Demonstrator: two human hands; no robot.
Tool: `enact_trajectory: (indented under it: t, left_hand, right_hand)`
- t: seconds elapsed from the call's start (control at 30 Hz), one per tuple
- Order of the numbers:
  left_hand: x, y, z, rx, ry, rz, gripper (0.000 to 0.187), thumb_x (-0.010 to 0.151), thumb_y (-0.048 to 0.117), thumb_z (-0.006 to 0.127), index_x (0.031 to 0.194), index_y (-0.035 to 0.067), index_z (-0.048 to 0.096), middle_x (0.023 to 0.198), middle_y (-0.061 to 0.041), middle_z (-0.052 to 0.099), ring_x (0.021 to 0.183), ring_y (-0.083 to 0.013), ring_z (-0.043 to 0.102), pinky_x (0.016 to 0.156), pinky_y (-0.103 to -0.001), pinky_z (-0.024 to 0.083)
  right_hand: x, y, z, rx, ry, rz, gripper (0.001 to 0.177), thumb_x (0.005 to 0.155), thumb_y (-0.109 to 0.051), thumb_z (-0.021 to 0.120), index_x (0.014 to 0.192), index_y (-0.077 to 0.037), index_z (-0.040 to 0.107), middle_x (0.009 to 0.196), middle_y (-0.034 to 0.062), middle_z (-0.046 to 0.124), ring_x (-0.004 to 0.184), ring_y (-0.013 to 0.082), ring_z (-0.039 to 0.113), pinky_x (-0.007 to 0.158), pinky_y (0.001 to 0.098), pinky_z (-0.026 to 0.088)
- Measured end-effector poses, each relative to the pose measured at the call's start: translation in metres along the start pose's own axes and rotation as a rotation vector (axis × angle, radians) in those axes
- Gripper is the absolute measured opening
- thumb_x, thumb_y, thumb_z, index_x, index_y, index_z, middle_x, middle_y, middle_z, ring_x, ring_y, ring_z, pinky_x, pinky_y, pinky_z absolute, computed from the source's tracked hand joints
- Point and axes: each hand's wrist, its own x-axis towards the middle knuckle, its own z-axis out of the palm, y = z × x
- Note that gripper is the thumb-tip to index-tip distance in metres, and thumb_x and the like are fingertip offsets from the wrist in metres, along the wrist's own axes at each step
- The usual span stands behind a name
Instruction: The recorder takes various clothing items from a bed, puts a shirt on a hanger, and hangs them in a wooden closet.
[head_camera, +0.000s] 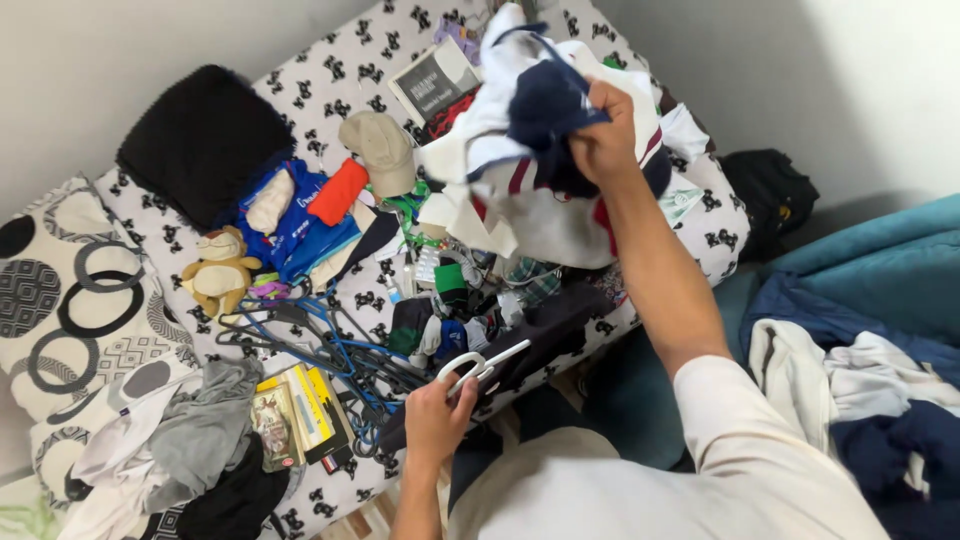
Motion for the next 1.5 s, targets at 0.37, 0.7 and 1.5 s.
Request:
enact_trajectory:
  t: [0.37, 0.7, 1.5]
  left_hand:
    - [-0.049, -0.068, -0.016, -0.27, 0.01, 0.085, 0.02, 0.101, 0.024, 0.063, 0.095, 0.005, 0.065, 0.069, -0.014, 0.067, 0.06, -0.0289, 0.068, 0.058, -0.039, 0.051]
    - [-0.062, -0.058, -0.038, -0.295, -0.078, 0.055, 0.098, 0.077, 0.021, 0.084, 0.155, 0.012, 0.024, 0.092, -0.016, 0.077, 0.069, -0.0306, 0.072, 0.066, -0.041, 0.056]
    - [-0.052, -0.073, -0.065, -0.384, 0.049, 0.187, 0.028, 0.101, 0.014, 0.056, 0.125, 0.0, 0.059, 0.08, -0.022, 0.069, 0.068, -0.0317, 0.072, 0.063, -0.039, 0.053]
  right_hand:
    - [-0.064, 0.053, 0.01, -0.014, 0.302, 0.495, 0.034, 0.102, -0.03, 0.055, 0.126, -0.006, 0.063, 0.123, 0.0101, 0.07, 0.11, 0.0271, 0.067, 0.097, 0.0399, 0.054]
    - [-0.104, 0.043, 0.014, 0.138, 0.182, 0.448, 0.049, 0.108, -0.041, 0.049, 0.134, -0.001, 0.063, 0.132, 0.0138, 0.069, 0.121, 0.0285, 0.068, 0.114, 0.0431, 0.052]
    - [-0.144, -0.08, 0.123, -1.226, -0.49, 0.311, 0.017, 0.085, -0.019, 0.068, 0.093, -0.007, 0.059, 0.08, 0.0068, 0.057, 0.077, 0.0228, 0.057, 0.072, 0.0363, 0.045]
